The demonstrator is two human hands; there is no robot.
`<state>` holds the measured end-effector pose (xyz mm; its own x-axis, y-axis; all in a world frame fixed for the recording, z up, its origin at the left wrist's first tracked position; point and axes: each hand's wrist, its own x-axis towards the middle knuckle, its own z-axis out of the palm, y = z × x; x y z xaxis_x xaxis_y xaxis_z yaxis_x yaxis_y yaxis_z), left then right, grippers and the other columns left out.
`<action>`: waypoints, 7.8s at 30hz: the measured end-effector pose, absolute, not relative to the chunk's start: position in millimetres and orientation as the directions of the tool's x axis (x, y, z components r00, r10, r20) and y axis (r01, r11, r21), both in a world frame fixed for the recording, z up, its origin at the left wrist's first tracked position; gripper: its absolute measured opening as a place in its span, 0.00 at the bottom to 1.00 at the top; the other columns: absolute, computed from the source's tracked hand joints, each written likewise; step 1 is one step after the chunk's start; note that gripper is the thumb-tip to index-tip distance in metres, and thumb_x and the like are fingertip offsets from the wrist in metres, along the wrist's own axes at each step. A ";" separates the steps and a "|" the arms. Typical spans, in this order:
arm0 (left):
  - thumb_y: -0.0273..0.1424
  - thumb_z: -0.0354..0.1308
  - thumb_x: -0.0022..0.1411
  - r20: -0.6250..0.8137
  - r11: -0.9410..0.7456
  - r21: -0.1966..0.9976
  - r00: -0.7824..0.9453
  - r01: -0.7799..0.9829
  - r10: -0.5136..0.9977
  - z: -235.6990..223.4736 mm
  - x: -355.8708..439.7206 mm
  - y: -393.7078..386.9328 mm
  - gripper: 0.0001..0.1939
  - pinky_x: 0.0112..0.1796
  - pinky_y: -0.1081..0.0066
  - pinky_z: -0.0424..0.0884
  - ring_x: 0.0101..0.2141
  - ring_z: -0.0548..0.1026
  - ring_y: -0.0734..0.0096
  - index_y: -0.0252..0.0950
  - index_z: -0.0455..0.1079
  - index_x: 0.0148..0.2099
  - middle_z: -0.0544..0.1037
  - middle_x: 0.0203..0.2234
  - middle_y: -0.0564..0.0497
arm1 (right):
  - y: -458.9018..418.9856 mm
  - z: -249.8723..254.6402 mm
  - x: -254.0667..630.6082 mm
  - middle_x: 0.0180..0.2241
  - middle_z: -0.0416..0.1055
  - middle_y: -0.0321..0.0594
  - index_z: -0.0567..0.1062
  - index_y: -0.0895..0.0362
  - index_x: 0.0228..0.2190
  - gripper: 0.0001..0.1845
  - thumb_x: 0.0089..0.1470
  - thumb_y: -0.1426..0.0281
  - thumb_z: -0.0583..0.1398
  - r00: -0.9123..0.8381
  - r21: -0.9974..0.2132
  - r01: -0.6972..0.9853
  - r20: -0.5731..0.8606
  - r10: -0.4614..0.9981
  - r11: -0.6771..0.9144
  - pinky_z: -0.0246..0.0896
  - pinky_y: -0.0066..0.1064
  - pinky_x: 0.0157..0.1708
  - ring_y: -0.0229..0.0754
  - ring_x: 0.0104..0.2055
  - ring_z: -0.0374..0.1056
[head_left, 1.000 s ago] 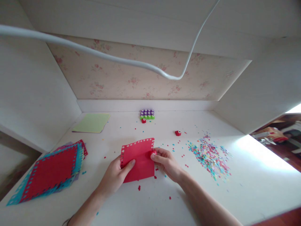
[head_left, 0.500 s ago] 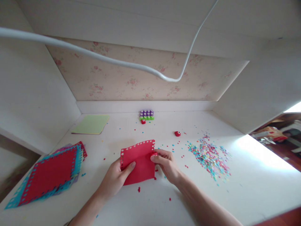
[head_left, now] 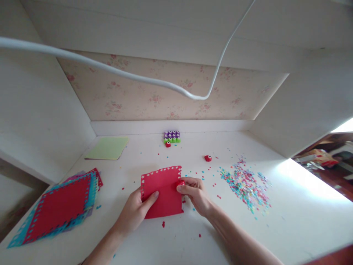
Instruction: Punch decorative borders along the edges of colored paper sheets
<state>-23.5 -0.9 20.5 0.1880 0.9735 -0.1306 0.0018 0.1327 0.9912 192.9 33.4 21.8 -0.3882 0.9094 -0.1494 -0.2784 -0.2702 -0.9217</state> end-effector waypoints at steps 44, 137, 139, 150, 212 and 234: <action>0.44 0.58 0.63 -0.157 0.161 0.987 0.133 -0.021 0.979 7.4 -33.6 7.3 0.22 0.48 0.63 0.73 0.48 0.77 0.54 0.38 0.71 0.54 0.80 0.48 0.48 | 139.8 34.3 388.6 0.41 0.79 0.45 0.78 0.57 0.46 0.24 0.49 0.59 0.63 0.015 -0.816 0.578 -0.023 1.000 -0.028 0.66 0.44 0.45 0.51 0.43 0.74; 0.47 0.59 0.60 -0.249 0.246 0.966 -0.046 -0.076 0.967 22.8 -23.6 -0.3 0.26 0.20 0.71 0.77 0.39 0.79 0.56 0.37 0.69 0.55 0.79 0.45 0.45 | 46.0 10.5 200.9 0.43 0.78 0.41 0.77 0.56 0.45 0.18 0.51 0.68 0.68 -0.303 -0.749 -0.499 -0.321 0.897 -0.436 0.70 0.28 0.49 0.39 0.42 0.76; 0.45 0.60 0.59 -0.230 0.228 0.971 -0.022 -0.072 0.973 20.5 -23.1 0.0 0.26 0.21 0.71 0.77 0.38 0.79 0.57 0.37 0.68 0.55 0.78 0.45 0.46 | 45.8 9.1 201.2 0.45 0.77 0.41 0.76 0.55 0.48 0.19 0.53 0.68 0.67 -0.323 -0.749 -0.490 -0.321 0.891 -0.447 0.69 0.29 0.49 0.38 0.42 0.75; 0.43 0.59 0.61 -0.195 0.193 0.980 -0.040 -0.046 0.980 20.3 -25.3 1.4 0.21 0.23 0.72 0.77 0.35 0.80 0.61 0.35 0.69 0.50 0.79 0.43 0.44 | 44.2 10.5 199.5 0.41 0.78 0.40 0.81 0.57 0.40 0.12 0.51 0.69 0.67 -0.290 -0.777 -0.516 -0.237 0.927 -0.360 0.67 0.28 0.44 0.38 0.41 0.72; 0.40 0.55 0.65 -0.043 0.030 0.993 0.115 0.116 0.992 21.4 -27.1 0.7 0.20 0.45 0.66 0.74 0.44 0.78 0.59 0.38 0.71 0.56 0.79 0.47 0.47 | 38.9 16.2 200.7 0.42 0.78 0.43 0.77 0.55 0.45 0.19 0.51 0.66 0.68 -0.455 -0.872 -0.283 -0.245 0.856 -0.399 0.66 0.33 0.42 0.41 0.40 0.73; 0.42 0.56 0.64 -0.083 0.074 0.994 0.121 0.079 0.989 19.3 -24.8 0.4 0.20 0.45 0.64 0.74 0.43 0.78 0.58 0.38 0.71 0.54 0.79 0.47 0.47 | 34.0 22.8 195.7 0.38 0.78 0.42 0.78 0.54 0.41 0.14 0.51 0.67 0.67 -0.515 -0.865 -0.300 -0.207 0.832 -0.401 0.66 0.38 0.46 0.43 0.39 0.74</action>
